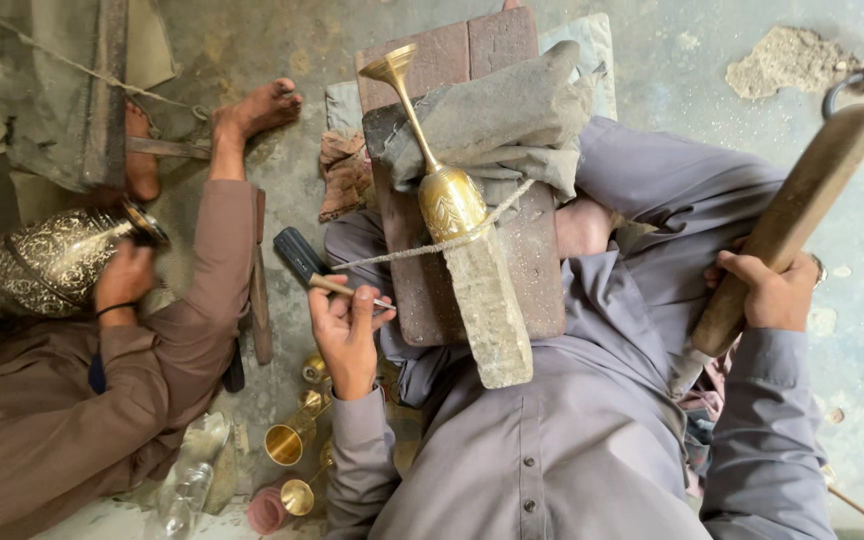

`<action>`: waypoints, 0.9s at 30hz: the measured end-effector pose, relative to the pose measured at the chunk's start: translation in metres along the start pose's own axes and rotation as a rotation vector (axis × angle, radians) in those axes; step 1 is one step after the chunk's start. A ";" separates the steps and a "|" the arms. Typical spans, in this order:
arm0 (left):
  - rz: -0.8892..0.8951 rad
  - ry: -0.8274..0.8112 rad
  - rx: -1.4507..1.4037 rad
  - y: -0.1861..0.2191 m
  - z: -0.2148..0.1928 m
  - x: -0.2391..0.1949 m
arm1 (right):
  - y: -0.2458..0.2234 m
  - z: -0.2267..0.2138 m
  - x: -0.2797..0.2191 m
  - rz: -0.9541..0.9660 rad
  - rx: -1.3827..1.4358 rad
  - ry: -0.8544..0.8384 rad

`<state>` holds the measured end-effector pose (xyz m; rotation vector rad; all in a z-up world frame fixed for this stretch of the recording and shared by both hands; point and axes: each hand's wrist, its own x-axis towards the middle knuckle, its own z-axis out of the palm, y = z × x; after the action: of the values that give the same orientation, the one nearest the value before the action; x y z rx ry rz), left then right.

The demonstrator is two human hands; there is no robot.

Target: The person hammers a brass goblet stem using a wooden mallet and a metal punch while seated on the floor. The goblet is held against a wooden block, and the person repeatedly strikes the punch to shape the metal.

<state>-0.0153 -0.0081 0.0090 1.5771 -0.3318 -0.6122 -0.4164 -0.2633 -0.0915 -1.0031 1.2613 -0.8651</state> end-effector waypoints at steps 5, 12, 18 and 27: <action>-0.004 -0.029 -0.035 0.020 0.011 -0.017 | 0.003 0.010 -0.005 -0.058 -0.005 0.003; 0.035 -0.123 0.056 0.038 0.013 -0.034 | 0.015 0.008 -0.013 -0.074 0.030 0.022; 0.197 -0.296 0.301 0.051 0.034 -0.014 | 0.025 0.000 -0.010 -0.054 0.032 0.012; 0.424 -0.448 0.290 0.066 0.108 0.052 | 0.014 0.014 -0.006 -0.014 -0.319 0.101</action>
<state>-0.0241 -0.1337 0.0638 1.5634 -1.1025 -0.5961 -0.4031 -0.2514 -0.1019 -1.2327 1.5116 -0.7458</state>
